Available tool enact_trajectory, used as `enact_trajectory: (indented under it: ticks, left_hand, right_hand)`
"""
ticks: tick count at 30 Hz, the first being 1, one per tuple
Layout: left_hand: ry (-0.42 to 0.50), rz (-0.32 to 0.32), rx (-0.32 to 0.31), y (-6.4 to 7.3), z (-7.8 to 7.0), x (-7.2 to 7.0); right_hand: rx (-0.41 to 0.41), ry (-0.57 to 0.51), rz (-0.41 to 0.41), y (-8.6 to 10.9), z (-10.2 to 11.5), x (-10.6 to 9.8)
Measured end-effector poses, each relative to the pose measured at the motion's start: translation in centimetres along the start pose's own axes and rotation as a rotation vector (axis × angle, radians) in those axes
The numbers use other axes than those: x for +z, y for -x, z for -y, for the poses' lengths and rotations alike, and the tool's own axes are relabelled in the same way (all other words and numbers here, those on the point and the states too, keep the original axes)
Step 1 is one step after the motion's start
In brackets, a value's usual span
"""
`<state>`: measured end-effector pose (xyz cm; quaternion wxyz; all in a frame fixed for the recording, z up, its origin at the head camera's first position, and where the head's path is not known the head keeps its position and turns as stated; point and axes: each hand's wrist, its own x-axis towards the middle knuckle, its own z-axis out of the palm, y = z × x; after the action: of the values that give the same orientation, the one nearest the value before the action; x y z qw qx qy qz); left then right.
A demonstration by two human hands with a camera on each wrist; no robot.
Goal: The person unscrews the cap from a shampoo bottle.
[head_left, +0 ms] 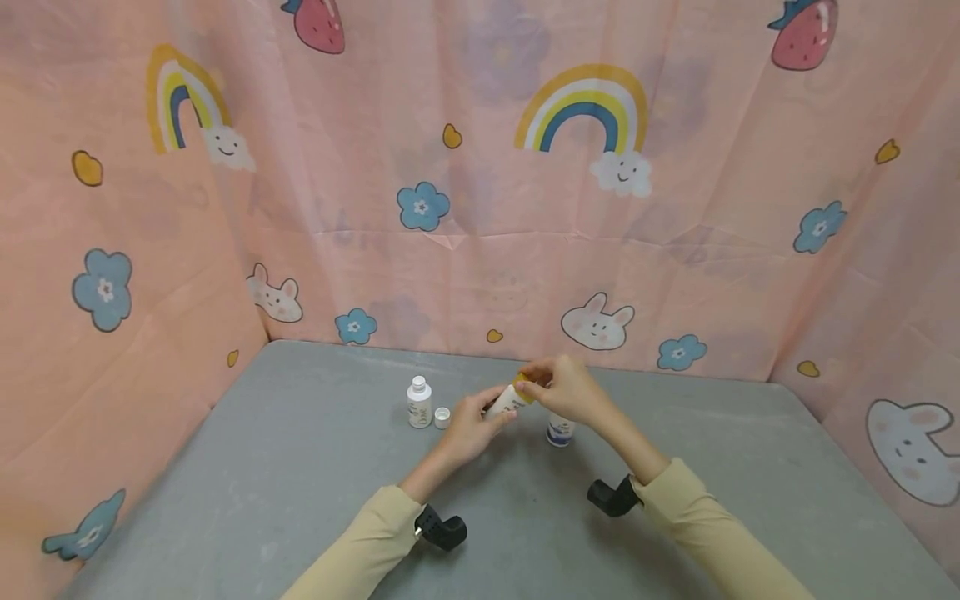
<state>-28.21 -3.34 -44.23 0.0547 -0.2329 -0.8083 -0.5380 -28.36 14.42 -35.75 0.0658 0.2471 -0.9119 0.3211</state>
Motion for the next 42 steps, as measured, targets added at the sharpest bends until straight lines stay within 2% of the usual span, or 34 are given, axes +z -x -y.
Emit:
enact_trajectory:
  ticks: [4, 9, 14, 19, 22, 25, 28, 32, 37, 42]
  left_hand:
    - [0.033, 0.033, -0.019, 0.0, 0.0, -0.1]
    - [0.031, 0.084, -0.049, 0.2, 0.0, -0.2]
    - [0.047, 0.087, -0.048, 0.3, -0.1, -0.2]
    - [0.077, 0.063, -0.053, 0.4, 0.1, -0.2]
    - [0.105, 0.048, -0.059, 0.5, 0.2, -0.2]
    - [0.126, 0.024, -0.055, 0.5, 0.4, -0.1]
    - [0.107, -0.028, -0.048, 0.4, 0.4, -0.1]
    - [0.050, -0.107, -0.027, 0.4, 0.2, -0.1]
    - [0.023, -0.138, -0.017, 0.3, 0.1, 0.1]
    - [0.019, -0.144, -0.015, 0.2, 0.1, 0.2]
  right_hand:
    - [-0.046, -0.012, 0.028, 0.0, -0.1, -0.2]
    - [-0.070, -0.047, 0.102, 0.0, -0.2, -0.4]
    - [-0.088, -0.072, 0.134, 0.0, -0.2, -0.5]
    - [-0.126, -0.039, 0.136, 0.0, -0.2, -0.6]
    - [-0.107, -0.029, 0.106, -0.1, -0.1, -0.7]
    - [-0.042, -0.023, 0.028, -0.3, 0.1, -0.7]
    - [0.040, 0.010, -0.040, -0.4, 0.4, -0.6]
    - [0.114, 0.043, -0.047, -0.5, 0.9, -0.1]
    - [0.152, 0.022, -0.082, -0.4, 1.1, 0.7]
    - [0.136, 0.010, -0.137, -0.3, 1.3, 1.0]
